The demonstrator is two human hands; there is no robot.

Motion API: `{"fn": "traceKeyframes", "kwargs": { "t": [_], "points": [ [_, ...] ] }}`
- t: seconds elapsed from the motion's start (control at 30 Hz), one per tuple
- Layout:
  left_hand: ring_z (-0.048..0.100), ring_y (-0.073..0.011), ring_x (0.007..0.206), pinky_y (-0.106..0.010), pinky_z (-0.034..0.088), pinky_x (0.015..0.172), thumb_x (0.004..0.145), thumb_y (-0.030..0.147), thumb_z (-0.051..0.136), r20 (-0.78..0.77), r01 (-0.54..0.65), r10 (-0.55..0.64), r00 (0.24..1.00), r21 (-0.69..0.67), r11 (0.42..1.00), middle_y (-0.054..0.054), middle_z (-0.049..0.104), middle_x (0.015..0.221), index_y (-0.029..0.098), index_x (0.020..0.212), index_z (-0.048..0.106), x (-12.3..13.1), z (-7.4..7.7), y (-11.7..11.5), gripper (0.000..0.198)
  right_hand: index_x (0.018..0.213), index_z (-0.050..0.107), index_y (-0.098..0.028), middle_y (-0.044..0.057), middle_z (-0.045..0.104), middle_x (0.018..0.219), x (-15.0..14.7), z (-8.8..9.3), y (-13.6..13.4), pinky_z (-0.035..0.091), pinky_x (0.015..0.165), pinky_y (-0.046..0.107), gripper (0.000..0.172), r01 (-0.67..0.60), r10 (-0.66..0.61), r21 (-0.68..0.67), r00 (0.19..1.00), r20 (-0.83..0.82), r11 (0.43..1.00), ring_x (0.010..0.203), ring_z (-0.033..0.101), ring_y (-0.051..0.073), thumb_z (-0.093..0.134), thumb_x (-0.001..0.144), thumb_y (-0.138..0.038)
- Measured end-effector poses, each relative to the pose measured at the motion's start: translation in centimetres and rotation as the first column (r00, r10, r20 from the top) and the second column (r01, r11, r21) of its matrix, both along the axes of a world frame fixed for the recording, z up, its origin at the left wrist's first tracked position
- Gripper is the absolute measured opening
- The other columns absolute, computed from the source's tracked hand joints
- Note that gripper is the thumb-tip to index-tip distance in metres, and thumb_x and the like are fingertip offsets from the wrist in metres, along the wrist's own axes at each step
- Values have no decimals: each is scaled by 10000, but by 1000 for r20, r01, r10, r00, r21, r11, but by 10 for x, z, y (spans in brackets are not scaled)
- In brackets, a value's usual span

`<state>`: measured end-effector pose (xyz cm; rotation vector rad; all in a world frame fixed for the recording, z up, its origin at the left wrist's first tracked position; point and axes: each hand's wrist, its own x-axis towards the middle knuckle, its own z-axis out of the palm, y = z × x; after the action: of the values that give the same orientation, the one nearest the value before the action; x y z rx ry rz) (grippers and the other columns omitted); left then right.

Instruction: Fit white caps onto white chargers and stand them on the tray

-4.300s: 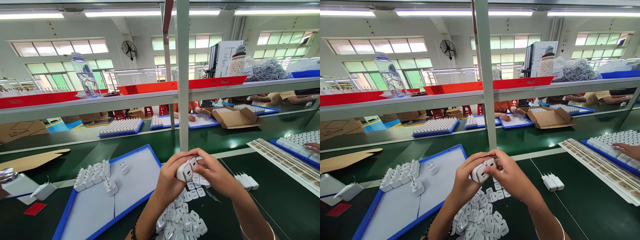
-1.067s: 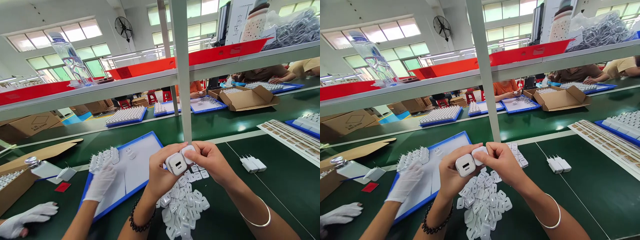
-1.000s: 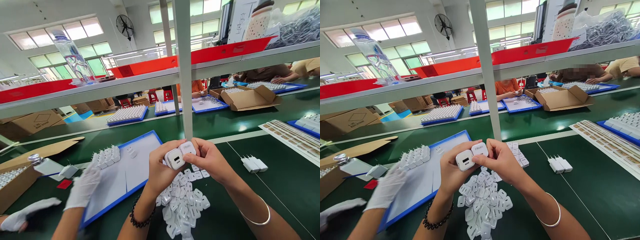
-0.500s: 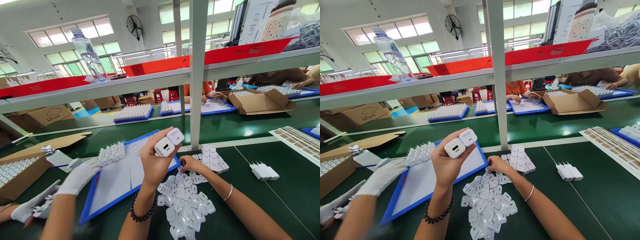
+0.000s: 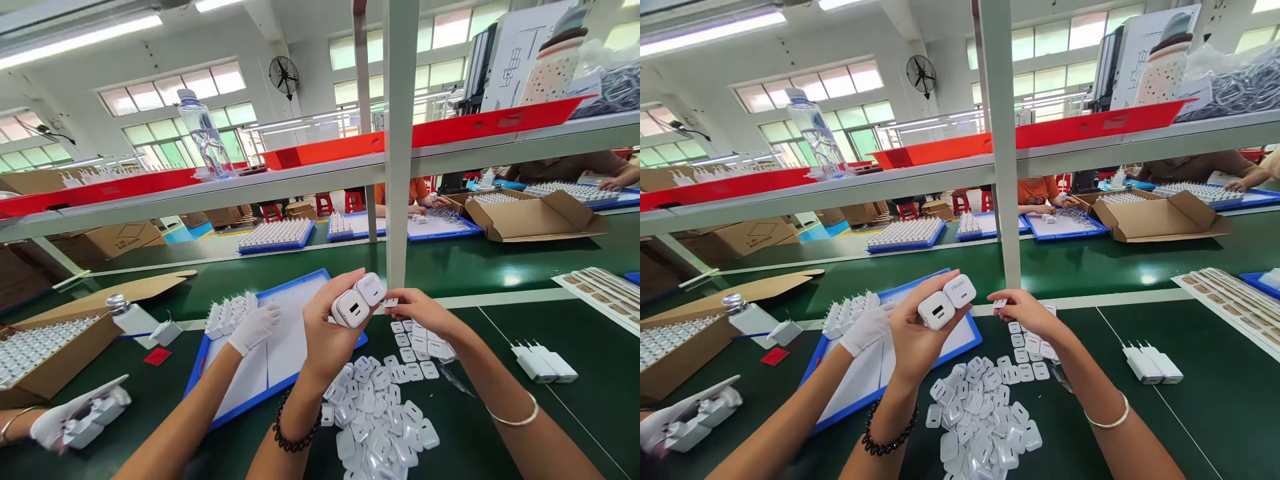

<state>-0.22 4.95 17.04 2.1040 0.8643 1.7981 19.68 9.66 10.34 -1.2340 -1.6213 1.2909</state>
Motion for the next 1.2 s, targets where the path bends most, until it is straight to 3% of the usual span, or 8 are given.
{"fn": "traceKeyframes", "kwargs": {
  "t": [0.1,0.2,0.37,0.5,0.57,0.67,0.77,1.2],
  "points": [
    [711,-215,993,-322,593,860,741,202,801,-5,-15,15,1000,30,999,-86,750,1084,202,1103,715,2,-2,0,372,1240,641,-136,97,717,991,13,28,-24,516,672,285,448,-65,70,31,965,-254,997,798,654,163,677,846,-347],
    [712,-219,992,-332,595,862,750,195,790,-10,-30,30,999,59,998,-90,750,1082,202,1112,710,4,-5,2,371,1144,608,-165,70,730,844,11,49,-51,481,555,251,376,17,29,97,889,-456,995,632,634,137,700,852,-383],
    [700,-223,1036,-360,590,900,773,124,743,-31,-30,35,999,154,988,-90,737,1133,210,1144,691,6,-11,4,384,857,586,-211,53,734,796,-5,67,-88,519,617,267,250,69,-18,75,844,-535,995,760,690,196,774,798,-364],
    [688,-230,1080,-372,586,924,786,82,708,-85,-13,34,996,232,973,-98,715,1190,213,1187,666,8,-13,4,425,703,679,-172,-5,613,662,-16,68,-98,407,500,204,222,211,-102,183,875,-473,960,566,521,94,825,738,-335],
    [687,-229,1085,-364,591,914,799,80,692,-111,-7,38,993,269,963,-104,706,1207,213,1203,655,9,-14,4,427,681,678,-165,-29,558,577,-21,66,-97,360,451,200,246,161,-70,142,864,-498,977,489,445,72,828,730,-355],
    [692,-229,1074,-350,605,878,814,102,686,-134,-5,48,990,303,953,-112,701,1215,209,1207,649,11,-15,3,410,675,642,-165,-6,619,564,-27,62,-92,409,454,215,302,-24,34,26,813,-581,999,465,489,90,816,735,-405],
    [690,-225,1079,-329,606,876,805,103,699,-153,5,48,987,329,944,-120,693,1229,195,1219,641,12,-17,2,428,682,627,-162,16,663,589,-31,59,-89,446,484,220,315,-120,79,-24,774,-628,992,476,531,97,792,764,-418],
    [681,-224,1105,-335,598,928,810,62,661,-209,-5,94,973,393,919,-125,688,1240,175,1234,629,12,-17,3,440,627,573,-161,-32,555,510,-32,54,-87,293,468,207,326,-142,54,-71,723,-689,987,472,424,68,770,802,-352]
  ]
}}
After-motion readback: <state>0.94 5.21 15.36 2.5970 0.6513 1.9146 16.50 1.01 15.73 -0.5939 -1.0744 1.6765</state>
